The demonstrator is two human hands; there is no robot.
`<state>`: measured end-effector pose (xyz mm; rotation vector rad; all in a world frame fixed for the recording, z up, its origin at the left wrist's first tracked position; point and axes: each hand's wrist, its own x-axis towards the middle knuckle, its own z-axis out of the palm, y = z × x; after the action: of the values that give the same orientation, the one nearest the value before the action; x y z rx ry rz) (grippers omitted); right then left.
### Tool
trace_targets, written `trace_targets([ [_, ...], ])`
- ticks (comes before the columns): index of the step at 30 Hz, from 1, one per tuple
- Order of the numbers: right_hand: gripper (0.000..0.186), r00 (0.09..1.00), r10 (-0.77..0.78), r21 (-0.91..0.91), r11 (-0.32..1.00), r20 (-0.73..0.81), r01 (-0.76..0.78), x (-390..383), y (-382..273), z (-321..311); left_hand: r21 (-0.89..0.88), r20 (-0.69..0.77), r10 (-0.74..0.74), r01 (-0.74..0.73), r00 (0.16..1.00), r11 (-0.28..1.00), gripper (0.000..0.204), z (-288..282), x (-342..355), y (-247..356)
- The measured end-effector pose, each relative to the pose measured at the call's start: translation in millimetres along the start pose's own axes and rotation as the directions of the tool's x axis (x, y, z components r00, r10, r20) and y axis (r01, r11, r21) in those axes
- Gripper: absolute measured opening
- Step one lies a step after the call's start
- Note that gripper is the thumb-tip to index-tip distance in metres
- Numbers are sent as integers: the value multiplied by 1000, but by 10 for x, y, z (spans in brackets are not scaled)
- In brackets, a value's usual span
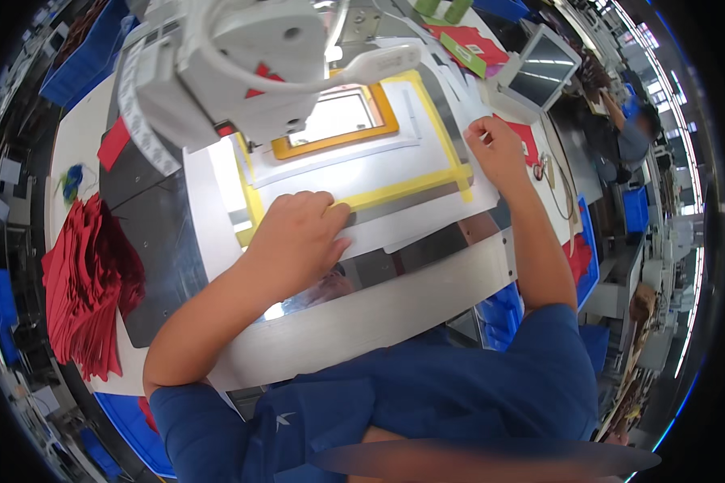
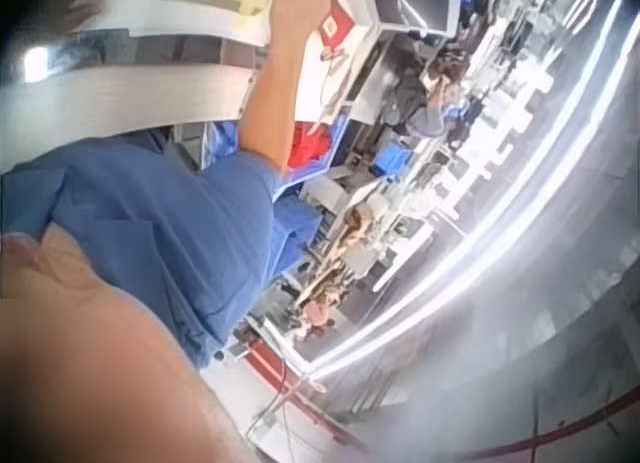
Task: The recorder is using an industrial sewing machine to attach brand labels to pieces of red fabric.
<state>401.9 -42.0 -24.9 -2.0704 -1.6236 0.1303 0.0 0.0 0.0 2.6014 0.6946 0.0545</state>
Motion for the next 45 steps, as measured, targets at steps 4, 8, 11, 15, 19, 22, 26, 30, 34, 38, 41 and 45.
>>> trace_targets([
  [4,31,979,193,-61,978,-65,-197,24,627,-479,-11,-341,170,-185,924,983,46,416,365,184],
  [8,37,956,290,-29,956,-47,-292,25,761,-278,42,-402,206,-207,892,978,52,409,296,-57],
  [11,35,967,248,13,969,-64,-247,89,855,-140,16,-388,186,-195,903,981,54,431,295,-74],
  [15,28,947,322,56,945,-9,-321,167,784,-85,7,-372,197,-210,907,978,53,431,288,-46],
  [19,26,948,316,57,948,-29,-314,164,850,-93,-34,-345,199,-224,917,974,52,430,302,-51],
  [22,26,944,330,120,938,-30,-324,143,778,-100,-28,-358,209,-234,910,972,50,431,309,-52],
  [26,26,960,276,89,959,-48,-271,114,835,-54,-16,-365,211,-233,907,972,49,450,307,-52],
  [30,27,940,341,163,929,-18,-334,112,834,-80,-17,-372,207,-230,905,973,49,445,308,-55],
  [34,24,925,362,229,916,-118,-330,99,734,-70,-30,-367,205,-232,907,972,49,455,304,-63],
  [38,16,968,184,392,914,-168,-106,113,504,-73,-11,-371,233,-255,899,967,50,466,311,-71],
  [41,15,962,-228,367,891,-151,269,135,-212,14,5,-396,271,-293,877,956,51,510,305,-33],
  [45,15,700,-714,207,680,-34,703,250,-932,322,19,-349,270,-282,897,959,54,571,260,21],
])
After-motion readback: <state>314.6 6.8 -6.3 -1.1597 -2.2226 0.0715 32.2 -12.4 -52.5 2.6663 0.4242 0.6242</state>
